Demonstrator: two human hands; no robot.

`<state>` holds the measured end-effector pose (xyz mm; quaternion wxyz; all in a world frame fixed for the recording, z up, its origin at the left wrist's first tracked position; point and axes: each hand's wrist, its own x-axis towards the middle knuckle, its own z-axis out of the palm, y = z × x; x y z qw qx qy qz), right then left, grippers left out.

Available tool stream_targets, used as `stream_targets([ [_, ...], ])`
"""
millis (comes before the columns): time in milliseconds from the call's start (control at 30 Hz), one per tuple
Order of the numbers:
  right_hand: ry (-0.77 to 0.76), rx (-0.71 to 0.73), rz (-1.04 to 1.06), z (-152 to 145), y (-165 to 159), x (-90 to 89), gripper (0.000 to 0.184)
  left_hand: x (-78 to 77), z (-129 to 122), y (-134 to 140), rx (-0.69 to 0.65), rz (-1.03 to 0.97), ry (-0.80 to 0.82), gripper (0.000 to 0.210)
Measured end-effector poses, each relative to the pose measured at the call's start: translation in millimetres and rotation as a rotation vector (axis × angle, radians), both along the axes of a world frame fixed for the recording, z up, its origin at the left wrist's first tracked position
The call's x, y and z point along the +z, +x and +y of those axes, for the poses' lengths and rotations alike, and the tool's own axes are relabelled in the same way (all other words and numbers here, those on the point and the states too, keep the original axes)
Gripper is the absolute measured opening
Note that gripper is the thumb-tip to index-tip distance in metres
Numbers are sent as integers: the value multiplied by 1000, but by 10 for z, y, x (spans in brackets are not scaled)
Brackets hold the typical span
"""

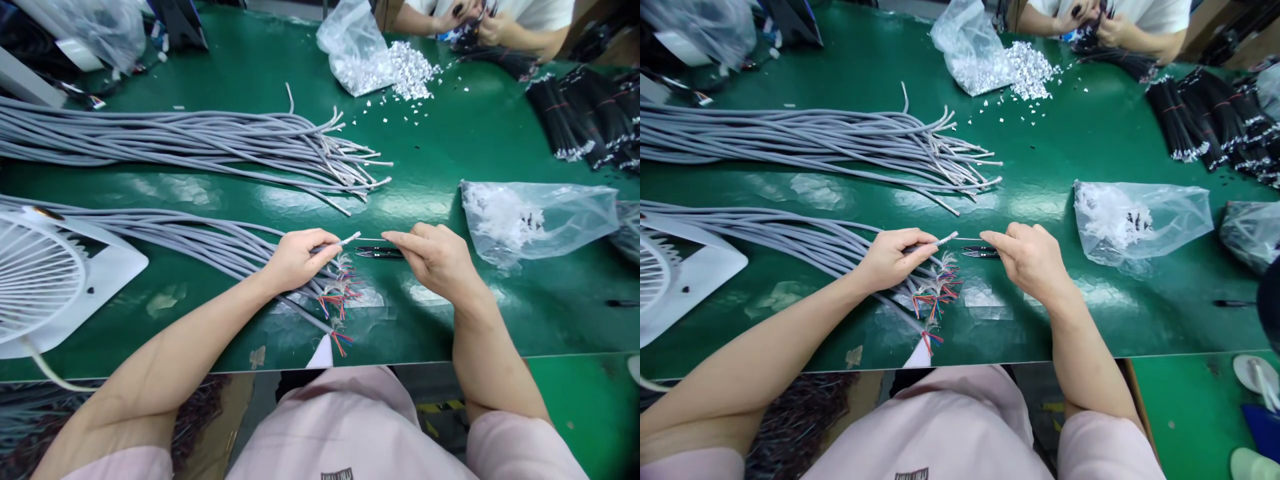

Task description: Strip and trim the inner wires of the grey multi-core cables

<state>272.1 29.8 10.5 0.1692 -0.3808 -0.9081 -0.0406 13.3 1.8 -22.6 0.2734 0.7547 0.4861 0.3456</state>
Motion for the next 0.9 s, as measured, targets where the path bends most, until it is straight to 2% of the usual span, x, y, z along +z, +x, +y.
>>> stream_targets([
  [333,-212,62,118,113,-51,-116,27,19,7,-2,-26,16,-33,23],
  [600,-209,70,193,94,-171,-182,26,54,16,-19,-79,4,-41,24],
  [733,-269,87,260,87,-146,-156,25,56,21,-22,-84,-9,-47,24],
  [900,-217,24,239,72,-116,-108,24,35,21,-9,-65,14,-35,25],
])
